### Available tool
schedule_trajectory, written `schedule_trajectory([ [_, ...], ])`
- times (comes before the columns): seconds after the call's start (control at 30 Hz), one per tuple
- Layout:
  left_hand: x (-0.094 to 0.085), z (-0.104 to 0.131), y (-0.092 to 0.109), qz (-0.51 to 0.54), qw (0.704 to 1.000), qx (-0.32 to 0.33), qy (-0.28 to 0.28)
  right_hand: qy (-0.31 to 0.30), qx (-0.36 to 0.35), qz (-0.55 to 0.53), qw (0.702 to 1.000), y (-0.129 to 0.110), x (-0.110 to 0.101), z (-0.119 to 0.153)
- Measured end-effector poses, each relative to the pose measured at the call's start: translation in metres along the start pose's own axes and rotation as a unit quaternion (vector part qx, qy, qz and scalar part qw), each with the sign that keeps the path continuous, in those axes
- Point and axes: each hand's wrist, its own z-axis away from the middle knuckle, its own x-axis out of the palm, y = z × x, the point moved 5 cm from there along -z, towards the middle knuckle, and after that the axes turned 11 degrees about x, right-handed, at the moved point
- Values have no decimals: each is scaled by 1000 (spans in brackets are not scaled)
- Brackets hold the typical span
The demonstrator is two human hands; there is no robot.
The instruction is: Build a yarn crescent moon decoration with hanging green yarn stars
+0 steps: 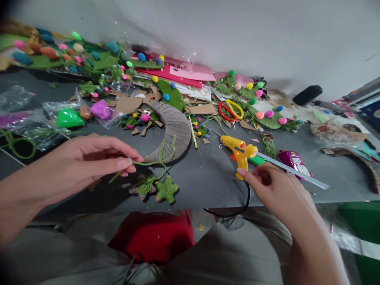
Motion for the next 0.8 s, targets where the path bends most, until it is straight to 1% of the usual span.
schedule_trajectory([
  [0.1, -1, 0, -1, -10, 1000, -8, 7, 20, 24, 5, 999, -16, 6, -9],
  [0.2, 1, 0, -2, -13, 1000, -18, 2, 36, 5, -6, 999, -32, 15, -14],
  [0.27, 2, 0, -2, -15, 1000, -18, -1, 36, -6, -18, 999, -36, 19, -15],
  [0.37, 1, 1, -2, -21, 1000, -21, -3, 14, -15, -22, 1000, -36, 21, -11],
  [0.5, 1, 2, 1, -22, 1000, -7, -5, 25, -46, -7, 999, -41, 9, -7],
  [0.53, 1, 2, 3, -22, 1000, -3, -5, 20, -49, -2, 999, -43, 5, -8],
  [0.67, 1, 3, 5, -29, 999, -2, -14, -32, -18, 10, 999, -43, -7, -22],
  [0.77, 0, 3, 4, -26, 1000, -3, -11, -53, 3, 7, 999, -37, -17, -29],
  [0.8, 0, 3, 4, -24, 1000, -3, -12, -69, 9, -5, 998, -34, -20, -30],
])
